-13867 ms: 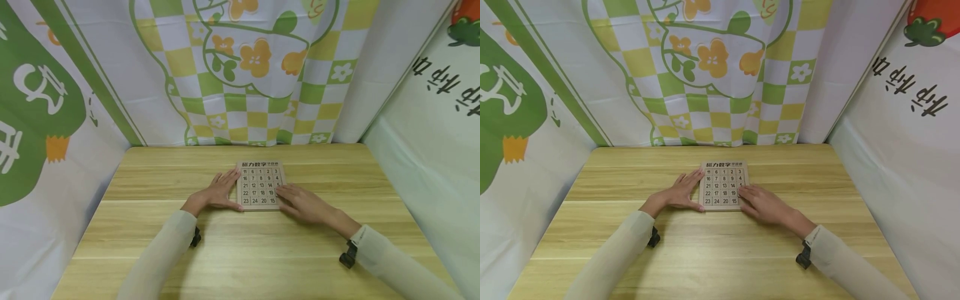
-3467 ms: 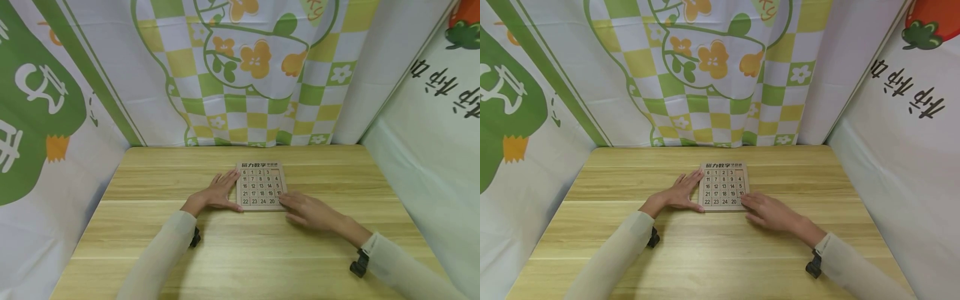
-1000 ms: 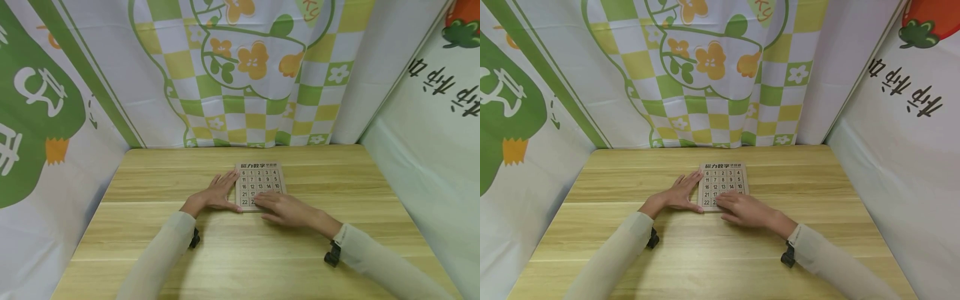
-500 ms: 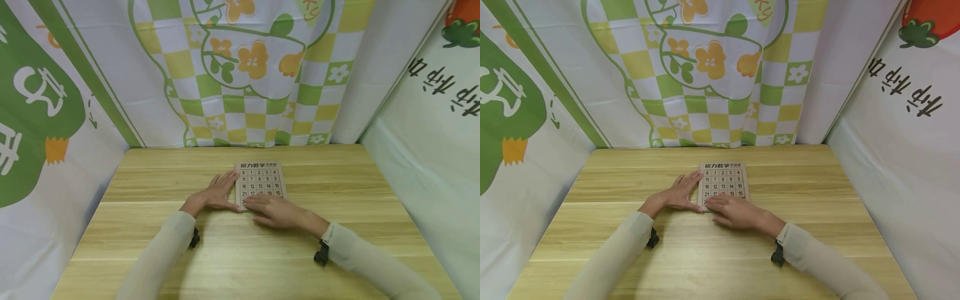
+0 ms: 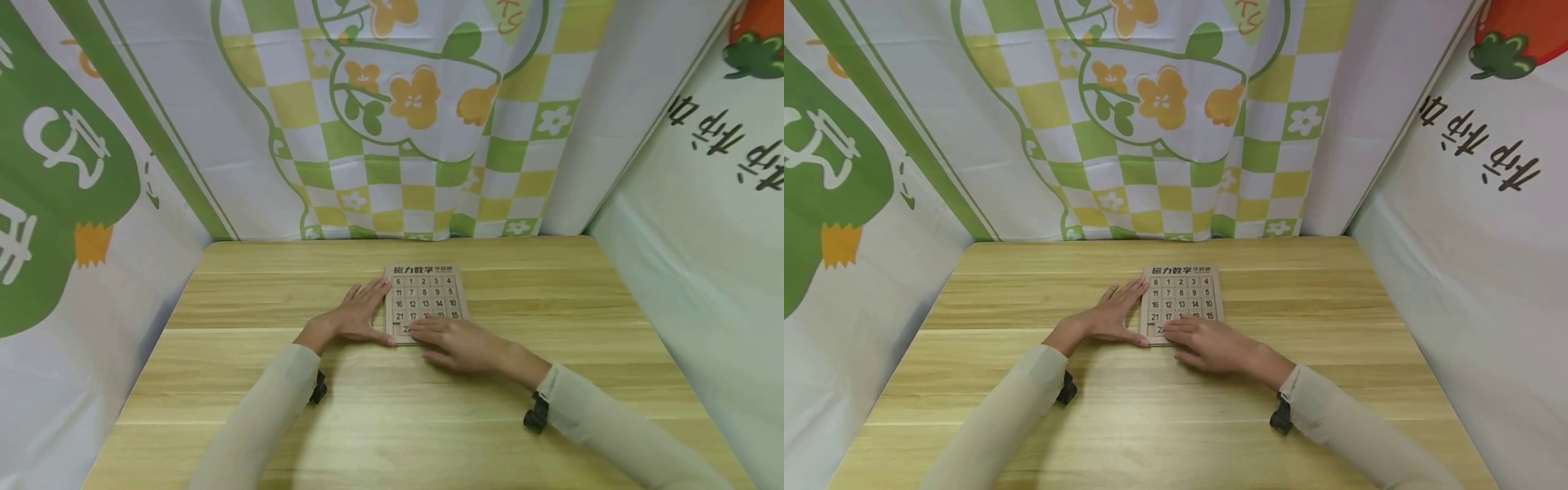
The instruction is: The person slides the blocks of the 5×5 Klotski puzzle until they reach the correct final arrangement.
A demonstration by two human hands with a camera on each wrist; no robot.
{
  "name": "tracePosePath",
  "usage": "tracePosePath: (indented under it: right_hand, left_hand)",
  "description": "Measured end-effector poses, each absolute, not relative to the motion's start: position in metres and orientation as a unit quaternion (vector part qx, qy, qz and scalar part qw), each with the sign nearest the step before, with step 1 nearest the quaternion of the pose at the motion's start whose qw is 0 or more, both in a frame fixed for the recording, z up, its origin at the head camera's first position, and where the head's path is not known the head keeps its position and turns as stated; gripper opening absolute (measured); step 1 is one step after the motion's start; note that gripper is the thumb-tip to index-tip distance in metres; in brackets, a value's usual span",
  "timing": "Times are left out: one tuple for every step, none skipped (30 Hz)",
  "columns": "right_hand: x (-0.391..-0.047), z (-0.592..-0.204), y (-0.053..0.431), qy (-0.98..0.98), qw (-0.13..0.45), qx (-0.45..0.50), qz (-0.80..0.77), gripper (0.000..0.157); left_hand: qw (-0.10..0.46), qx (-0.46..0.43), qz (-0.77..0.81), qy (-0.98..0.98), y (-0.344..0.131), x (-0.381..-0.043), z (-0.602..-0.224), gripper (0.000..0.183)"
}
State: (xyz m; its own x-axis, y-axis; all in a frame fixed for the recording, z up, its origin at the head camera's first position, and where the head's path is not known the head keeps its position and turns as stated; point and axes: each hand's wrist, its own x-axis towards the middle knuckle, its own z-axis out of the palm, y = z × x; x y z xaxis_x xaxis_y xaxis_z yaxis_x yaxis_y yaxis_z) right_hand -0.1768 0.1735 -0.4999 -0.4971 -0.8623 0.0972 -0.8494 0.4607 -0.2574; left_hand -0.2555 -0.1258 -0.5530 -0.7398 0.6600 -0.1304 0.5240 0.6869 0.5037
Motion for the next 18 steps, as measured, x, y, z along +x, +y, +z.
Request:
tracePosePath:
  right_hand:
    - [-0.177, -0.499, 0.175, 0.854, 0.024, -0.501, -0.137, 0.052]
    - [-0.176, -0.497, 0.177, 0.855, 0.024, -0.5, -0.138, 0.052]
    - [-0.176, -0.497, 0.179, 0.856, 0.024, -0.498, -0.136, 0.052]
    - [-0.176, -0.496, 0.182, 0.857, 0.026, -0.497, -0.134, 0.051]
    - [-0.175, -0.496, 0.184, 0.858, 0.027, -0.495, -0.133, 0.051]
    - [-0.175, -0.495, 0.185, 0.859, 0.028, -0.494, -0.133, 0.051]
    - [-0.175, -0.495, 0.187, 0.86, 0.028, -0.492, -0.132, 0.051]
    - [-0.175, -0.495, 0.188, 0.861, 0.028, -0.491, -0.131, 0.051]
    - [-0.175, -0.495, 0.189, 0.861, 0.029, -0.49, -0.131, 0.05]
    - [-0.175, -0.494, 0.19, 0.862, 0.03, -0.489, -0.131, 0.05]
    - [-0.176, -0.494, 0.19, 0.862, 0.031, -0.489, -0.132, 0.05]
    - [-0.176, -0.494, 0.19, 0.862, 0.032, -0.489, -0.134, 0.05]
    - [-0.176, -0.494, 0.19, 0.862, 0.033, -0.488, -0.135, 0.05]
    - [-0.176, -0.494, 0.19, 0.861, 0.033, -0.488, -0.135, 0.05]
    - [-0.176, -0.493, 0.19, 0.861, 0.034, -0.488, -0.137, 0.05]
    - [-0.176, -0.493, 0.189, 0.861, 0.035, -0.488, -0.138, 0.049]
    - [-0.176, -0.492, 0.189, 0.861, 0.036, -0.488, -0.141, 0.05]
    - [-0.176, -0.491, 0.189, 0.861, 0.036, -0.487, -0.142, 0.05]
  left_hand:
    - [0.153, 0.326, 0.223, 0.906, -0.126, -0.256, -0.553, 0.142]
    - [0.154, 0.326, 0.221, 0.906, -0.126, -0.256, -0.553, 0.142]
    - [0.154, 0.326, 0.22, 0.906, -0.126, -0.256, -0.553, 0.142]
    - [0.155, 0.326, 0.219, 0.907, -0.126, -0.256, -0.553, 0.142]
    - [0.154, 0.327, 0.218, 0.907, -0.126, -0.256, -0.553, 0.142]
    - [0.153, 0.327, 0.219, 0.906, -0.126, -0.256, -0.553, 0.142]
    - [0.153, 0.327, 0.22, 0.906, -0.126, -0.256, -0.552, 0.142]
    - [0.153, 0.328, 0.222, 0.905, -0.126, -0.255, -0.552, 0.142]
    - [0.152, 0.328, 0.224, 0.905, -0.126, -0.255, -0.551, 0.142]
    - [0.151, 0.328, 0.226, 0.905, -0.126, -0.255, -0.551, 0.142]
    - [0.15, 0.329, 0.227, 0.904, -0.126, -0.254, -0.55, 0.143]
    - [0.149, 0.33, 0.228, 0.904, -0.126, -0.253, -0.548, 0.143]
    - [0.151, 0.33, 0.227, 0.904, -0.126, -0.252, -0.546, 0.142]
    - [0.151, 0.332, 0.227, 0.903, -0.126, -0.251, -0.543, 0.142]
    - [0.149, 0.335, 0.226, 0.903, -0.126, -0.251, -0.544, 0.141]
    - [0.15, 0.336, 0.226, 0.902, -0.126, -0.25, -0.541, 0.141]
    - [0.152, 0.336, 0.225, 0.902, -0.125, -0.249, -0.538, 0.14]
    - [0.153, 0.336, 0.224, 0.902, -0.125, -0.247, -0.535, 0.139]
